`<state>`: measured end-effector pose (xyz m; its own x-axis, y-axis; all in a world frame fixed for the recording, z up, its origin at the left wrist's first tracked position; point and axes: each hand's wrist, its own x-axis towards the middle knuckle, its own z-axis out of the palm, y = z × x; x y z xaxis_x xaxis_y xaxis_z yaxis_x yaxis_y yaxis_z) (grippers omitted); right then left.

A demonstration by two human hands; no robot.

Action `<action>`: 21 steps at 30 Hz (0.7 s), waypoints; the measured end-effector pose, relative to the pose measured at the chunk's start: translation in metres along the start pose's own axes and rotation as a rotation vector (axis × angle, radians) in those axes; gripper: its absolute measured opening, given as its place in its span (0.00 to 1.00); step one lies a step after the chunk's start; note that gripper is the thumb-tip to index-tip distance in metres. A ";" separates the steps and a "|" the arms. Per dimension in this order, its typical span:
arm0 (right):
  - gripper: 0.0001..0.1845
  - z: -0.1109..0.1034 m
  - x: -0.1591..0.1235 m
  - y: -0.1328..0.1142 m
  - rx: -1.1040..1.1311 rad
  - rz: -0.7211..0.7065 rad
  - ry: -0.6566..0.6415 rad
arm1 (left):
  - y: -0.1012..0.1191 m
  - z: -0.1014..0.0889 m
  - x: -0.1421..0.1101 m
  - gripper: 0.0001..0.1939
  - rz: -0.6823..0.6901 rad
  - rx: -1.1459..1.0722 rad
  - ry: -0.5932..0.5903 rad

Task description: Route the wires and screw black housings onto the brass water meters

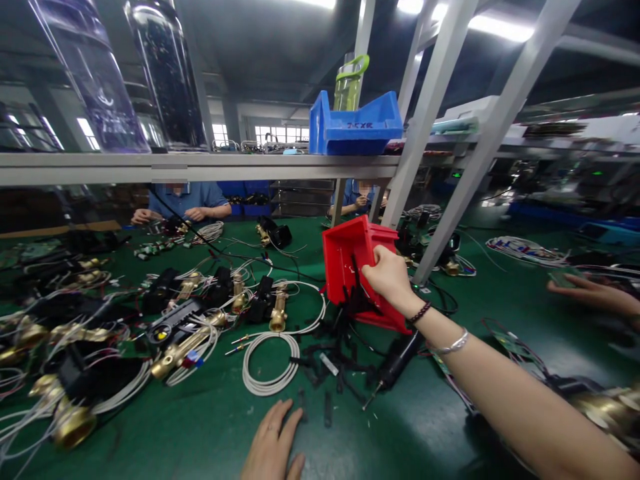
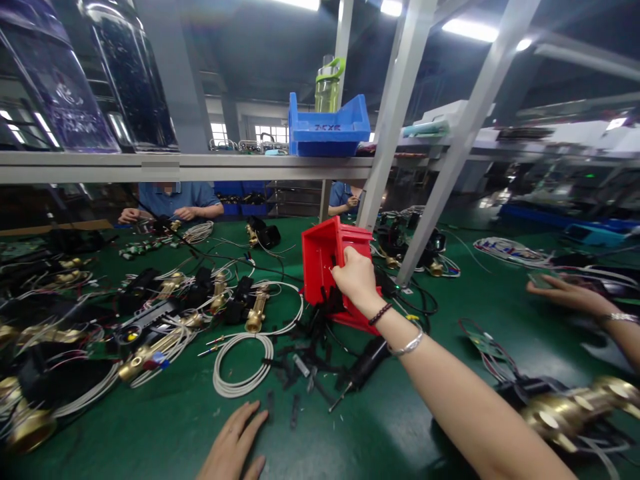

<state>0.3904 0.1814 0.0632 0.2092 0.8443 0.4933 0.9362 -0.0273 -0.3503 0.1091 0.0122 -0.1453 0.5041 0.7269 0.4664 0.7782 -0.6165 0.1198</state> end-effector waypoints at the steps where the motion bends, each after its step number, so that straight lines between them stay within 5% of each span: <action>1: 0.12 -0.002 0.001 0.002 0.027 0.027 0.005 | 0.000 0.000 0.000 0.31 0.006 0.004 0.006; 10: 0.09 -0.030 0.012 0.017 0.391 0.347 -0.078 | 0.001 0.007 -0.004 0.31 -0.019 -0.009 0.001; 15: 0.12 -0.039 0.012 0.018 0.735 0.521 -0.390 | -0.005 -0.011 0.011 0.27 -0.165 -0.176 0.033; 21: 0.12 -0.026 -0.020 -0.034 1.007 0.491 -0.787 | -0.005 -0.054 0.054 0.40 -0.192 -0.261 0.234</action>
<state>0.3612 0.1518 0.0859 -0.0739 0.9484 -0.3084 0.1338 -0.2970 -0.9455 0.1124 0.0386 -0.0736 0.2362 0.7666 0.5971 0.7135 -0.5540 0.4290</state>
